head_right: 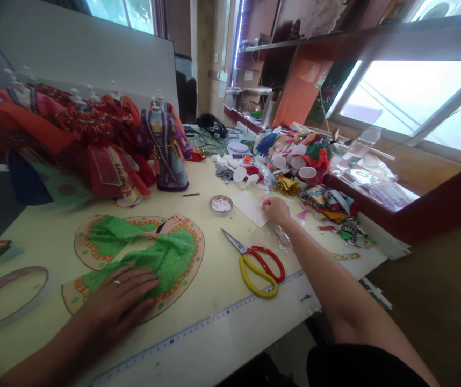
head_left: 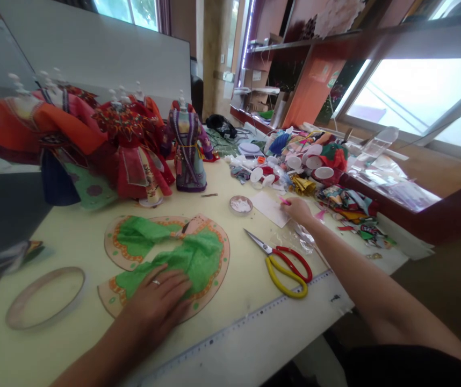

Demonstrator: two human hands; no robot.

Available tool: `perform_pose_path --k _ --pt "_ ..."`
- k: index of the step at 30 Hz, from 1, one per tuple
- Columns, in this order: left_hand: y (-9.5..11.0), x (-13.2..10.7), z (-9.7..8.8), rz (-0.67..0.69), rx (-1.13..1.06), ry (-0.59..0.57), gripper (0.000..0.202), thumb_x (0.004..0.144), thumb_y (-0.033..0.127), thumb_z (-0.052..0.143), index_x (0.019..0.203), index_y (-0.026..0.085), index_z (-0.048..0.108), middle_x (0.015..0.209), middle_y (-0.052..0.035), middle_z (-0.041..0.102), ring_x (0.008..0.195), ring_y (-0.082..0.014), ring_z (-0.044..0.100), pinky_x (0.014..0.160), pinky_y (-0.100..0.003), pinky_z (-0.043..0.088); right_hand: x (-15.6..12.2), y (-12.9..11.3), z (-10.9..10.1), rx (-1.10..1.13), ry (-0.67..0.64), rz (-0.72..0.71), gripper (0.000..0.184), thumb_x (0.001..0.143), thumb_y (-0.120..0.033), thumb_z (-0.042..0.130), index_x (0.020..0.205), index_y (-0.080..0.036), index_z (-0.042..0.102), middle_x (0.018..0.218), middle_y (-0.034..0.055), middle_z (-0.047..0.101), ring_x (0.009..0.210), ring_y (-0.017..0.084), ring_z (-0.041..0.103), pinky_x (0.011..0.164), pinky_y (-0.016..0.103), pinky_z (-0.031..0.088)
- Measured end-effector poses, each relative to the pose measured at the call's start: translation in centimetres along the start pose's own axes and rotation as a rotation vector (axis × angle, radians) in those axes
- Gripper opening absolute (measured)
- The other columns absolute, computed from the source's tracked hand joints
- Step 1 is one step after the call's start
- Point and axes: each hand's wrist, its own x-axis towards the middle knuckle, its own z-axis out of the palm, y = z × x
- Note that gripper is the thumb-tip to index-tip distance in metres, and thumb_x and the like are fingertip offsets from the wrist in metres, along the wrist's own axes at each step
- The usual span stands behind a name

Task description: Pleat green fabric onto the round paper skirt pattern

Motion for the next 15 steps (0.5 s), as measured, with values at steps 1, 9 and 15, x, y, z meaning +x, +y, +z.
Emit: perform_pose_path --k 1,9,15 --pt "0.03 0.02 -0.03 0.000 -0.004 0.004 0.025 0.081 0.021 0.057 0.106 0.018 0.059 0.101 -0.0054 0.068 0.099 -0.0225 0.059 0.096 -0.045 0.038 0.17 -0.02 0.05 -0.012 -0.004 0.000 0.029 0.087 -0.032 0.051 0.110 -0.014 0.054 0.110 0.0070 0.057 0.092 0.018 0.058 0.077 0.037 0.050" --pt "0.22 0.04 -0.25 -0.014 -0.009 0.003 0.024 0.083 0.022 0.054 0.106 0.019 0.060 0.100 -0.0049 0.068 0.099 -0.0214 0.060 0.095 -0.042 0.039 0.84 -0.47 0.00 -0.111 -0.019 -0.042 0.029 0.088 -0.032 0.051 0.111 -0.015 0.054 0.111 0.0073 0.056 0.094 0.018 0.058 0.079 0.038 0.049" --pt "0.26 0.07 -0.11 0.001 -0.012 0.021 0.024 0.082 0.021 0.055 0.106 0.018 0.058 0.100 -0.0047 0.068 0.098 -0.0213 0.060 0.094 -0.043 0.039 0.87 -0.76 0.17 -0.167 -0.029 -0.078 0.029 0.088 -0.031 0.051 0.111 -0.015 0.053 0.111 0.0078 0.056 0.094 0.018 0.057 0.080 0.038 0.049"
